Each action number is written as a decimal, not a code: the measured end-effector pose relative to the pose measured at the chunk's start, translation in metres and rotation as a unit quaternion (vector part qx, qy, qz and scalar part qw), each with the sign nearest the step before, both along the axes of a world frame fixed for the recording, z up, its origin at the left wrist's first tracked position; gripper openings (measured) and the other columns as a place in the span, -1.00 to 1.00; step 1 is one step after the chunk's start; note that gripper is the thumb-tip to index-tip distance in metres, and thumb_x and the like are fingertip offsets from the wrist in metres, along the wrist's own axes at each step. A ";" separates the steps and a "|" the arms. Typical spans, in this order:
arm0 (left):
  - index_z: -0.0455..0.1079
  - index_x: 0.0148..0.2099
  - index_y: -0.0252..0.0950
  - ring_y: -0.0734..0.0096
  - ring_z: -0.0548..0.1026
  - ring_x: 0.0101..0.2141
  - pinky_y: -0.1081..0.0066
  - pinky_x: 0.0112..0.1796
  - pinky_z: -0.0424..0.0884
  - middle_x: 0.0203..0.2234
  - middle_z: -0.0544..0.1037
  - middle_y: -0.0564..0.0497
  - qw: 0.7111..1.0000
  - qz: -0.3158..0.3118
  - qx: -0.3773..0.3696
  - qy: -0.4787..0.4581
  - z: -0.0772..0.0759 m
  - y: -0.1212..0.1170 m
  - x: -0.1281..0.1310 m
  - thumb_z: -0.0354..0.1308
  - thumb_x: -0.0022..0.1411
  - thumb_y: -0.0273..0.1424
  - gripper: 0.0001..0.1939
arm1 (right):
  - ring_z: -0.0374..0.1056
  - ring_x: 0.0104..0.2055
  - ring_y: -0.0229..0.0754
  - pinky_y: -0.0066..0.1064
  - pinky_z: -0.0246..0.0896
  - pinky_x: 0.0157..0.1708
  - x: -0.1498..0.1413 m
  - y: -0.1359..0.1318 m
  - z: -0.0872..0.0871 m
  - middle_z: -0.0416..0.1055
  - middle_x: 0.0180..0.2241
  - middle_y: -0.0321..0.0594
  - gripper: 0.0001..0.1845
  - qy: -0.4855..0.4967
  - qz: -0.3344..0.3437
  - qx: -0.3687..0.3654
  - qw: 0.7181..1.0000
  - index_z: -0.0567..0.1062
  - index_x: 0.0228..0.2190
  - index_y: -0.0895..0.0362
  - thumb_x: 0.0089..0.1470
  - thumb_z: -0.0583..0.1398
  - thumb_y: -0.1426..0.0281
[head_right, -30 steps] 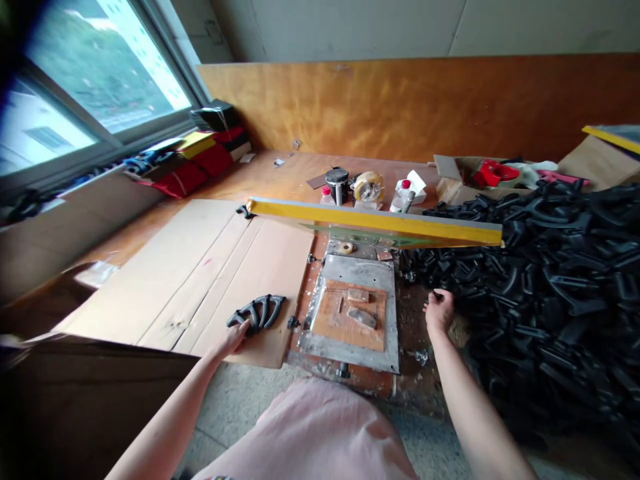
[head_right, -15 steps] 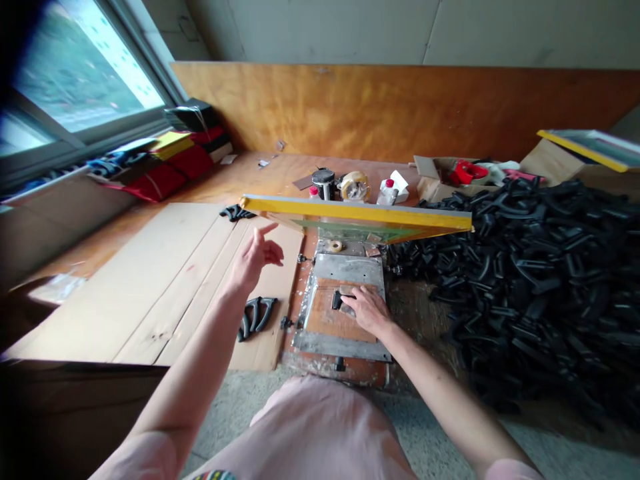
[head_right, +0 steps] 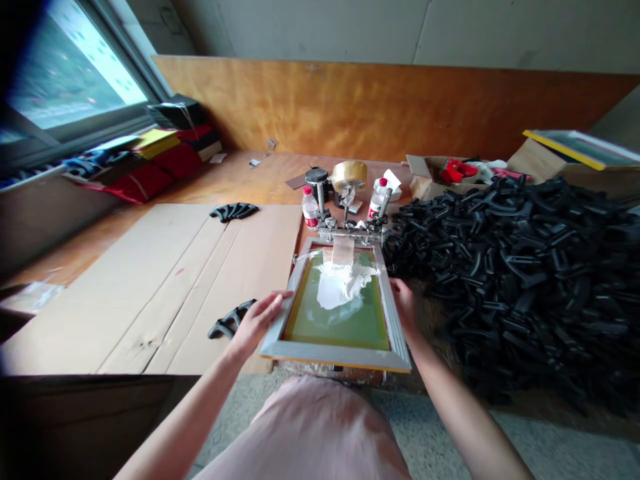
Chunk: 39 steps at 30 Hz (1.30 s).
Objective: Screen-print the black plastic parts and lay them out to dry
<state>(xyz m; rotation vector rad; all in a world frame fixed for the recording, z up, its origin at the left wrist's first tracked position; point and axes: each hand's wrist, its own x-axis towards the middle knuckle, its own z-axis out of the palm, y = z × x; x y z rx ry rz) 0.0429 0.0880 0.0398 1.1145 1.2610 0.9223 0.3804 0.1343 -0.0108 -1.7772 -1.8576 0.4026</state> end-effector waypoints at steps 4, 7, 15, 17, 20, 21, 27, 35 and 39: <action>0.08 0.37 -0.23 0.44 0.39 -0.51 0.48 -0.47 0.26 -0.48 0.50 0.08 0.993 -0.029 -0.019 0.110 -0.060 -0.013 -0.001 0.09 0.23 -0.03 -0.25 | 0.40 -0.03 -0.06 -0.24 0.37 -0.08 -0.016 0.040 0.027 0.38 0.07 0.05 -0.40 0.027 -0.015 0.118 0.993 0.31 0.17 0.20 0.18 0.15 0.19; 0.10 0.36 -0.22 0.39 0.44 -0.46 0.45 -0.43 0.31 -0.42 0.53 0.03 0.983 -0.024 -0.013 0.183 -0.081 -0.010 0.001 0.03 0.26 -0.05 -0.29 | 0.31 0.07 0.03 -0.15 0.29 0.02 -0.058 0.057 0.043 0.36 0.07 0.00 -0.39 -0.064 0.085 0.090 0.990 0.37 0.11 0.13 0.02 0.32 0.32; 0.19 0.31 -0.23 0.32 0.50 -0.36 0.41 -0.34 0.37 -0.34 0.56 -0.03 0.980 -0.032 -0.018 0.196 -0.094 -0.008 -0.001 0.01 0.27 -0.03 -0.34 | 0.42 -0.34 -0.14 -0.39 0.20 -0.38 -0.077 -0.001 0.034 0.51 -0.29 -0.15 -0.81 -0.223 0.277 -0.051 0.933 0.52 -0.27 0.12 0.10 0.15 0.54; 0.20 0.31 -0.23 0.32 0.50 -0.35 0.41 -0.33 0.37 -0.35 0.55 -0.02 0.982 -0.026 -0.019 0.186 -0.096 -0.008 -0.001 0.02 0.26 -0.03 -0.34 | 0.41 -0.37 -0.19 -0.43 0.14 -0.42 -0.067 -0.007 0.038 0.51 -0.30 -0.23 -0.79 -0.207 0.339 -0.051 0.916 0.53 -0.29 0.08 0.08 0.16 0.56; 0.19 0.31 -0.24 0.33 0.49 -0.36 0.43 -0.35 0.36 -0.37 0.53 -0.01 0.983 -0.026 -0.016 0.179 -0.097 -0.009 -0.001 0.02 0.26 -0.02 -0.33 | 0.41 -0.36 -0.19 -0.44 0.11 -0.43 -0.062 0.000 0.045 0.51 -0.36 -0.31 -0.97 -0.184 0.361 -0.047 0.913 0.52 -0.39 0.05 0.05 0.27 0.43; 0.19 0.31 -0.24 0.34 0.47 -0.38 0.43 -0.36 0.35 -0.38 0.52 0.00 0.983 -0.029 -0.014 0.180 -0.097 -0.009 -0.002 0.01 0.26 -0.02 -0.33 | 0.42 -0.33 -0.17 -0.43 0.12 -0.42 -0.064 0.002 0.045 0.50 -0.37 -0.30 -0.97 -0.181 0.341 -0.034 0.922 0.52 -0.40 0.06 0.04 0.29 0.39; 0.17 0.32 -0.19 0.38 0.44 -0.40 0.45 -0.39 0.31 -0.41 0.50 0.04 0.983 -0.035 -0.007 0.180 -0.095 -0.008 -0.003 0.00 0.27 0.00 -0.33 | 0.42 -0.28 -0.18 -0.42 0.19 -0.34 -0.073 -0.020 0.023 0.51 -0.26 -0.18 -0.77 -0.187 0.309 0.023 0.932 0.54 -0.25 0.12 0.11 0.14 0.59; 0.10 0.36 -0.24 0.46 0.33 -0.54 0.49 -0.52 0.19 -0.51 0.45 0.09 0.992 -0.042 -0.032 0.111 -0.059 -0.007 -0.002 0.09 0.21 0.00 -0.23 | 0.45 -0.19 -0.13 -0.38 0.29 -0.24 -0.073 0.035 0.055 0.51 -0.07 -0.25 -0.44 -0.107 0.183 0.026 0.977 0.40 0.10 -0.09 0.06 0.32 0.26; 0.26 0.26 -0.26 0.38 0.43 -0.46 0.47 -0.46 0.31 -0.47 0.49 0.04 0.999 -0.013 -0.033 0.013 -0.013 -0.002 -0.001 0.15 0.17 0.01 -0.29 | 0.44 -0.28 -0.12 -0.35 0.28 -0.25 -0.036 0.073 0.080 0.54 -0.24 -0.23 -0.43 -0.066 0.072 0.065 0.993 0.37 0.15 -0.05 0.12 0.25 0.14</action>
